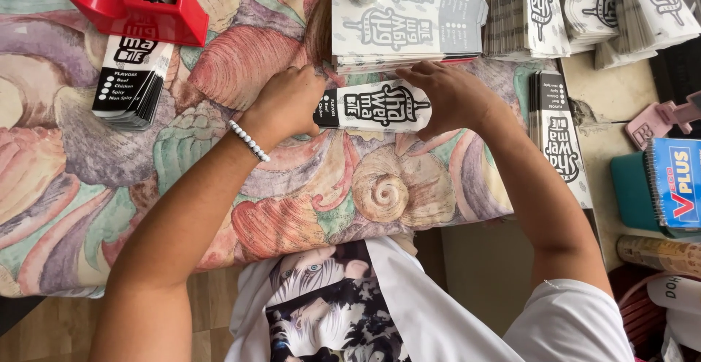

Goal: The person organizes a large stack of printed paper bags by hand, aligning them one by one and eventually gathering the whole pile into a neat stack.

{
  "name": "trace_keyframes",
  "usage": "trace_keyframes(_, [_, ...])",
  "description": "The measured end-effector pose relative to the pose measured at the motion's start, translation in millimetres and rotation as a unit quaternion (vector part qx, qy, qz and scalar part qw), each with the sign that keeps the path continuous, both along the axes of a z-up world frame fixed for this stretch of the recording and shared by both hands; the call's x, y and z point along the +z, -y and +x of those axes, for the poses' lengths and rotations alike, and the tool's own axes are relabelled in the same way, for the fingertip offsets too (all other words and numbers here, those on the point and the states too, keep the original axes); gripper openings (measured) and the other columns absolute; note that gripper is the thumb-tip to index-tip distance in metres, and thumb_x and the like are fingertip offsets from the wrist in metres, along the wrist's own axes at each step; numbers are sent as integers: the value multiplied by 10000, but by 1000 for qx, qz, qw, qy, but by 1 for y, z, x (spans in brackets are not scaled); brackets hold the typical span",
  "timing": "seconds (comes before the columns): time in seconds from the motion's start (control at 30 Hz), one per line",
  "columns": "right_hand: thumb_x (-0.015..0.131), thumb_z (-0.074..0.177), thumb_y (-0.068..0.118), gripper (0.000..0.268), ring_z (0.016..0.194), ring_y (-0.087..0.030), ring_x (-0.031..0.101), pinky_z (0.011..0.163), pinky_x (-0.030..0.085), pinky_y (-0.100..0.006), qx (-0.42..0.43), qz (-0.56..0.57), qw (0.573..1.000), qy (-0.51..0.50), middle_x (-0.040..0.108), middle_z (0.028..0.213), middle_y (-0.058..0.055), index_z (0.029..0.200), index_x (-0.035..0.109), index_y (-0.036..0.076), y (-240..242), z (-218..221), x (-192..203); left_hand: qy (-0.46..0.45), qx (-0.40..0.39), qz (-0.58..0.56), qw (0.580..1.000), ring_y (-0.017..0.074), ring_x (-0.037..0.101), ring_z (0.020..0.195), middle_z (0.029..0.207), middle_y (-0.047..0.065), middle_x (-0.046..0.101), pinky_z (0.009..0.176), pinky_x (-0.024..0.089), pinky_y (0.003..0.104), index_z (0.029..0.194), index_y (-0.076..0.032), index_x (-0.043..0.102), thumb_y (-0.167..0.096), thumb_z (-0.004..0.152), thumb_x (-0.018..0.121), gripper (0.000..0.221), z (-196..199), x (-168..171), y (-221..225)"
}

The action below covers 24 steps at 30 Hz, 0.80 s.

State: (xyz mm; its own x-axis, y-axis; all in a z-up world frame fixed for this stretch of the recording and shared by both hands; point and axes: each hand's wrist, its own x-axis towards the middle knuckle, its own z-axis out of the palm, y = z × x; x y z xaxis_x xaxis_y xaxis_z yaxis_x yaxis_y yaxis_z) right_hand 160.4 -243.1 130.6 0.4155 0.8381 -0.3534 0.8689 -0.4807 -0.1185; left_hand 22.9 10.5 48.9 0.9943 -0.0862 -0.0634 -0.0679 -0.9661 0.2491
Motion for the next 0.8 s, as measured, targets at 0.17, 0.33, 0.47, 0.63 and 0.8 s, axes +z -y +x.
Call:
trace_keyframes(0.17, [924,470,409,1239,1247,-339,592,1027,503,-405,4,-10,1000,18,626,1305,-124,1573,435,127,-4,-5,-1,4,-2,-5,1000,486,701,886,917,231,644,791,588,580,935,60,710,-211,472,927,579,0,0,1])
trace_keyframes(0.33, [902,518,396,1196,1274,-357,571,1071,474,-408,11,-12,1000,15,597,1336,-174,1573,427,91,-8,-14,11,-1,-1,-1,1000,485,699,904,933,235,640,806,592,578,944,73,716,-195,500,942,565,-5,5,3])
trace_keyframes(0.47, [892,671,477,1047,1245,-346,561,1052,479,-440,12,89,996,-6,572,1336,-182,1537,463,72,-13,-19,-13,2,0,-6,1000,492,701,891,908,250,643,794,595,584,924,91,724,-156,517,951,528,-4,3,4])
trace_keyframes(0.63, [782,901,438,772,906,-270,674,898,571,-394,29,202,976,-72,660,949,-125,1490,510,18,-31,-37,-54,2,-5,-7,1000,480,702,874,880,243,637,767,602,581,894,100,724,-162,518,965,518,-3,1,5])
trace_keyframes(0.8, [785,823,524,777,722,-386,688,672,582,-529,60,207,976,-10,653,877,-129,1408,605,46,-38,-35,-77,13,10,10,1000,444,704,876,896,211,635,764,607,576,903,69,721,-177,523,984,524,-2,-10,4])
